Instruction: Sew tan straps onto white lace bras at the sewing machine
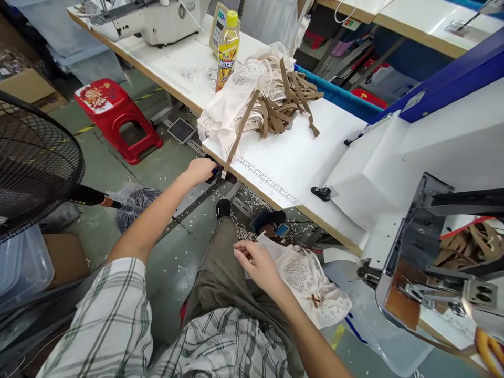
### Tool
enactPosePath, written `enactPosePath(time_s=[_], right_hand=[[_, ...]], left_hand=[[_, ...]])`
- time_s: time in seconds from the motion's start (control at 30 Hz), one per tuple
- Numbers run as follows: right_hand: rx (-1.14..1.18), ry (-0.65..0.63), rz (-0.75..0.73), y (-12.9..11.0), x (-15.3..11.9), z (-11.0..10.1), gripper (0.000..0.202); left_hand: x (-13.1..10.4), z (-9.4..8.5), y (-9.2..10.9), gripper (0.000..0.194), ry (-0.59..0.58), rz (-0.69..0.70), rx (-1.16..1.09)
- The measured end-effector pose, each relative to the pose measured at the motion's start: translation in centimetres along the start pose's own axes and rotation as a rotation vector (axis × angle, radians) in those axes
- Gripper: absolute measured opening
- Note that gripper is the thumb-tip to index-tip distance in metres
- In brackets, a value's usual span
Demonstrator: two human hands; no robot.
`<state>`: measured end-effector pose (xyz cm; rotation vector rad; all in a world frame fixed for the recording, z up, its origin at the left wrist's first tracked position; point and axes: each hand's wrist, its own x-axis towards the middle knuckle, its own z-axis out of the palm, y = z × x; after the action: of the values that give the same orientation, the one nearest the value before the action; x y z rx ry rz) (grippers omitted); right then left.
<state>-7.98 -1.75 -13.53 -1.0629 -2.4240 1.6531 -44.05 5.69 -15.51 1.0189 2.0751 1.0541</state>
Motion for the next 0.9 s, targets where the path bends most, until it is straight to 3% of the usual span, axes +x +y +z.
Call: enactPosePath(time_s=[0.13, 0.27, 0.47, 0.57, 0.67, 0.77, 0.83, 0.9], right_hand=[[0.026, 0.016, -0.002, 0.3, 0.4, -0.4, 0.03], [0.011, 0.065, -0.054, -0.5, 2.6, -1.5, 0.029], [-0.26, 0.157, -0.221, -5.0, 10.3, -3.3, 0.03], [-0.447, 0.259, -0.321, -7.8, 15.6, -3.3, 0.029], [-0.651, 0.274, -0.353, -10.2, 20.7, -2.5, 0.029], [-0.768, 0.187, -0.301, -11.6, 24.2, -1.6, 0.025], [-0.758, 0.181, -0.321, -11.8, 24.5, -1.2, 0.026], [-0.626, 0.256, -0.394, -11.2, 22.9, -0.9, 0.03]], left_hand=[[0.8, 0.7, 0.6, 0.036, -0.038, 0.053, -0.03], [-0.4, -0.8, 0.7, 0.032, 0.004, 0.087, -0.127], [-4.1, -5.2, 0.5, 0.006, 0.163, 0.054, -0.376], [-6.9, -6.3, -0.6, 0.008, 0.219, -0.019, -0.539], [-10.1, -6.1, -2.3, 0.011, 0.248, -0.113, -0.677], [-13.4, -5.4, -4.3, 0.013, 0.259, -0.22, -0.752], [-15.6, -4.7, -5.2, 0.013, 0.273, -0.289, -0.779], [-17.6, -3.7, -5.5, 0.012, 0.289, -0.365, -0.806]])
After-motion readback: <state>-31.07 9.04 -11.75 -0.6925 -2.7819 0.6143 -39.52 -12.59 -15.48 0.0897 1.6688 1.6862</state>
